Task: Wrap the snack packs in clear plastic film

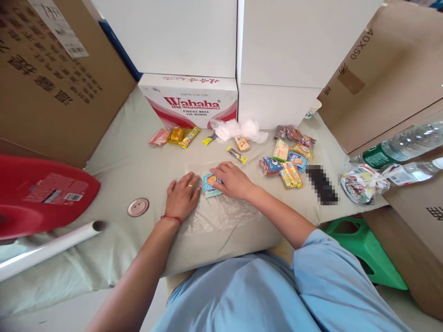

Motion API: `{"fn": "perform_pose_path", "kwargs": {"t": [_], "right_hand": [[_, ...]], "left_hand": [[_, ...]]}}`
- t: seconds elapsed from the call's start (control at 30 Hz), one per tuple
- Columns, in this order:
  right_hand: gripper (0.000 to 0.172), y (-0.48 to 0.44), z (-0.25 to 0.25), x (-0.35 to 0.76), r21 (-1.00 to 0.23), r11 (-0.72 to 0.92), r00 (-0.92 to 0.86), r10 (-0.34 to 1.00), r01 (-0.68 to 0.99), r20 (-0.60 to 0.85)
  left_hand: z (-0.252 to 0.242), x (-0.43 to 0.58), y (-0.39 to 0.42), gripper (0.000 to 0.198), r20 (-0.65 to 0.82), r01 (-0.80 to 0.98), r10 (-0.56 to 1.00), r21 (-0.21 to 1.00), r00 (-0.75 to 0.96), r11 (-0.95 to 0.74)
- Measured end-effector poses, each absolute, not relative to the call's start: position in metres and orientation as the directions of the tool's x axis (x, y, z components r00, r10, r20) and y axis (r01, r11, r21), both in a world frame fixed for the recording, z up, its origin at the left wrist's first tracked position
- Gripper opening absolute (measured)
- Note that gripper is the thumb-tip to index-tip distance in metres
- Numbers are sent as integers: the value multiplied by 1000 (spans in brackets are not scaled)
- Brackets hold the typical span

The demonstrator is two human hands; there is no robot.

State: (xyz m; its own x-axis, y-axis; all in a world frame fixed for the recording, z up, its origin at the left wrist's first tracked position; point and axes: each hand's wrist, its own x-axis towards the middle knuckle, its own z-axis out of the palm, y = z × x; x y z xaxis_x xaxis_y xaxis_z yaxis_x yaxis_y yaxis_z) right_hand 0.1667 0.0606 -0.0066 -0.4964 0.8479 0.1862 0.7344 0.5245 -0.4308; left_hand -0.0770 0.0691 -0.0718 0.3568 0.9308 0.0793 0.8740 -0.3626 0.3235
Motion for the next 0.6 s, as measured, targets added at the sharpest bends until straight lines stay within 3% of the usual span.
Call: {"fn": "perform_pose_path", "kwargs": {"t": [0.17,0.4,0.6], "right_hand": [[56,75,-34,138,-284,502,-519,855,817,18],[65,51,-46,137,-206,517,-515,855,831,67],[68,38,-49,134,-221,493,-490,869,842,69]], "left_hand": [[-66,-72,67,57,3,912,938,235,345,-336],[-67,-70,68,58,-43,922,942,221,334,-317],[-71,-70,68,54,35,891,941,311,337,-331]]}}
